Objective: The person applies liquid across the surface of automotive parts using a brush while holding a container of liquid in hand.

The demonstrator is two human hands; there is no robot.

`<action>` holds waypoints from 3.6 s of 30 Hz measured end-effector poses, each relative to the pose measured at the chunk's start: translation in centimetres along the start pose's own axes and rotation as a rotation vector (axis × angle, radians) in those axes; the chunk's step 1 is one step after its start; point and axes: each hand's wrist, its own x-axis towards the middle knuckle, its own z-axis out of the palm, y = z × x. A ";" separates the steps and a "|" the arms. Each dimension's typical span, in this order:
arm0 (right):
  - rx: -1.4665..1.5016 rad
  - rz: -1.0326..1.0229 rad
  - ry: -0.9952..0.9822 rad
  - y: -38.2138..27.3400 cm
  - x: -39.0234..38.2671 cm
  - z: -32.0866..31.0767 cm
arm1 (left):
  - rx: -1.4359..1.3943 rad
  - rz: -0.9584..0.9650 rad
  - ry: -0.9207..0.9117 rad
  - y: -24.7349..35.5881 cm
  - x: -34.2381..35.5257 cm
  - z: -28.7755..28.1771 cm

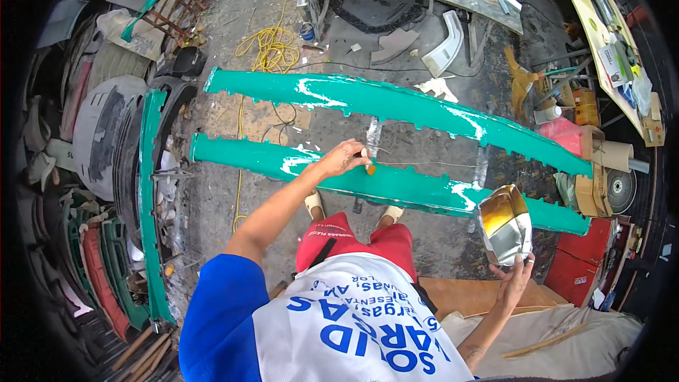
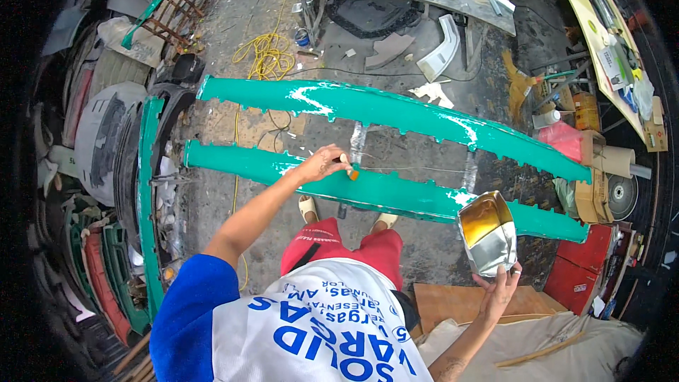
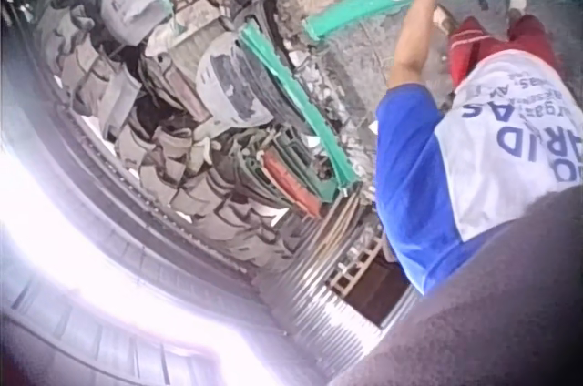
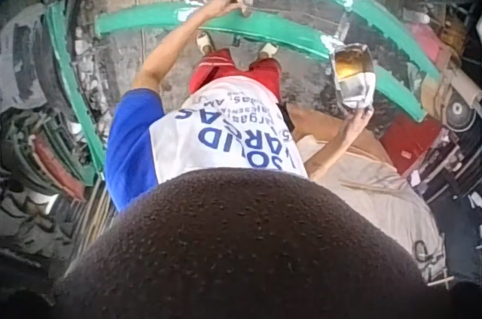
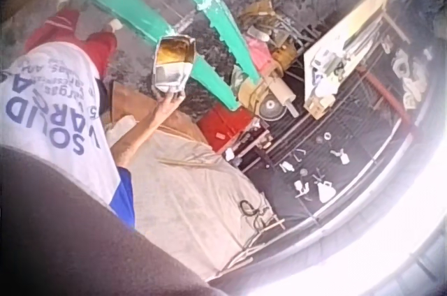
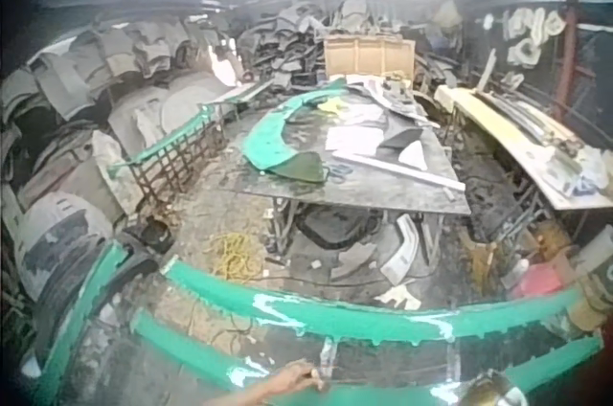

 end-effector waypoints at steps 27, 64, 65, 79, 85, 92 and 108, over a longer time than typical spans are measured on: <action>0.113 0.130 0.098 10.3 -20.3 24.7 | 0.018 0.020 0.153 -21.3 -25.1 -25.2; 0.083 0.111 0.343 15.1 -30.1 29.0 | -0.017 0.336 -0.222 -13.7 -5.6 -13.4; 0.150 0.108 0.345 15.4 -30.5 29.9 | -0.028 0.274 -0.242 -14.3 -6.4 -14.1; 0.195 0.095 0.373 18.7 -35.8 41.5 | -0.156 0.424 -0.053 -13.9 -5.8 -14.8; 0.248 0.128 0.403 19.8 -38.4 41.9 | -0.138 0.488 -0.053 -18.0 -6.8 -15.8; 0.245 0.084 0.399 20.2 -39.6 41.7 | -0.253 0.278 0.077 -20.9 -6.1 -14.8; 0.071 0.153 0.336 20.3 -34.4 45.5 | 0.419 0.599 -0.495 -21.7 -16.0 -27.6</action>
